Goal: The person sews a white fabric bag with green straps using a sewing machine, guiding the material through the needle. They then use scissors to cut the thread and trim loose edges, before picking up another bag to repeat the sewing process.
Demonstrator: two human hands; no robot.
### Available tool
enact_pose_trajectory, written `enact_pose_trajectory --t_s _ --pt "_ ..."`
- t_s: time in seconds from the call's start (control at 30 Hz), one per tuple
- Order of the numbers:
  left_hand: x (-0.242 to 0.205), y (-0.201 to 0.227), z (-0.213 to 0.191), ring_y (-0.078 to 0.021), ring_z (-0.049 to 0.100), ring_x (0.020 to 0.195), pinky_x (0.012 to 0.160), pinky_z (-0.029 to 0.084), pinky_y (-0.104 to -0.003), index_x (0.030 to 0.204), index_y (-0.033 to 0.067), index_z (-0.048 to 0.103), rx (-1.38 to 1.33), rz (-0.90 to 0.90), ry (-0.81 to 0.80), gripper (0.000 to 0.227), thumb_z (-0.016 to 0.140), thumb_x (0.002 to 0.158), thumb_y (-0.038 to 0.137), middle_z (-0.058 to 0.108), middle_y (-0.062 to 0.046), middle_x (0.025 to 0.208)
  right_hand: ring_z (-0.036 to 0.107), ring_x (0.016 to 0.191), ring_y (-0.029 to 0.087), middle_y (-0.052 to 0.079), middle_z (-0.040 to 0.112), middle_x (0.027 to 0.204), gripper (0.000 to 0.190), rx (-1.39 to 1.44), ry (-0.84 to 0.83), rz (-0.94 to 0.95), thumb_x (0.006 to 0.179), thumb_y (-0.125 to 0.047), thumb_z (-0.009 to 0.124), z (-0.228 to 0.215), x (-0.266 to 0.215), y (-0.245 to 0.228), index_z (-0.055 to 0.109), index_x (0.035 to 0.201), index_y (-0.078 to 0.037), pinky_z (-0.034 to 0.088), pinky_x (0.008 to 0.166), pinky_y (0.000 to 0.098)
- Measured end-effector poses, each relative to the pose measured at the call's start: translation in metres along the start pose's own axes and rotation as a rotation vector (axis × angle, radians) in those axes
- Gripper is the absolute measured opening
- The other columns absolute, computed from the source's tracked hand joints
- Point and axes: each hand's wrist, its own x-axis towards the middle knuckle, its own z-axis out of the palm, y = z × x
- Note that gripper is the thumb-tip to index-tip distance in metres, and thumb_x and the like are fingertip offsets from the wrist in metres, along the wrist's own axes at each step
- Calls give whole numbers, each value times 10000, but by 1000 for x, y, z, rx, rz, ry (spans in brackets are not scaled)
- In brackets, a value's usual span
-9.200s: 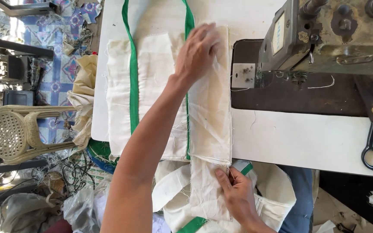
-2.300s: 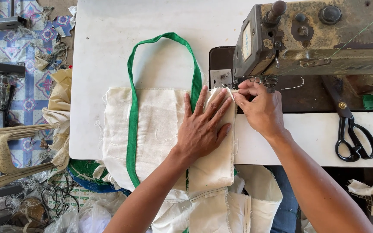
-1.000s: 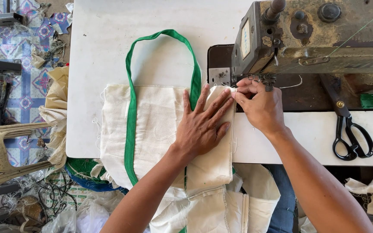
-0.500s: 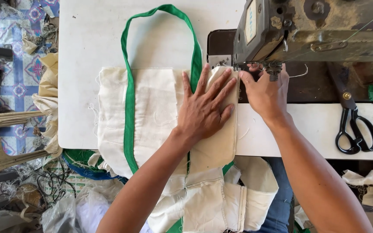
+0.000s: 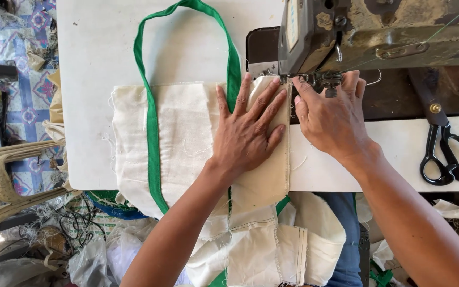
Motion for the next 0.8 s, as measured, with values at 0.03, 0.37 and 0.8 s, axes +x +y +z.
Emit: enact_pose_trajectory --t_s 0.03,0.37,0.8 --pt "0 0 -1 -366 84 1596 1199 0 -756 1626 291 362 -2 5 -5 640 451 1029 503 250 57 1716 505 1145 433 191 601 1050 357 0 -3 7 1048 -275 579 -1 0 2 755 1341 -172 361 910 467" --pt "1 -2 3 -373 87 1590 1192 24 -767 1617 284 377 -25 3 12 640 469 1023 505 262 52 1710 531 1234 518 276 691 1079 477 -52 -62 -72 1063 -395 547 -7 4 1 686 1444 -145 350 1035 626" --pt "6 -6 -10 -353 -50 1572 1206 -49 -725 1657 301 194 16 29 -149 662 259 1071 602 140 82 1727 257 1526 470 251 303 1671 828 180 -173 145 1088 -611 254 -67 -25 13 434 1572 37 121 1215 676"
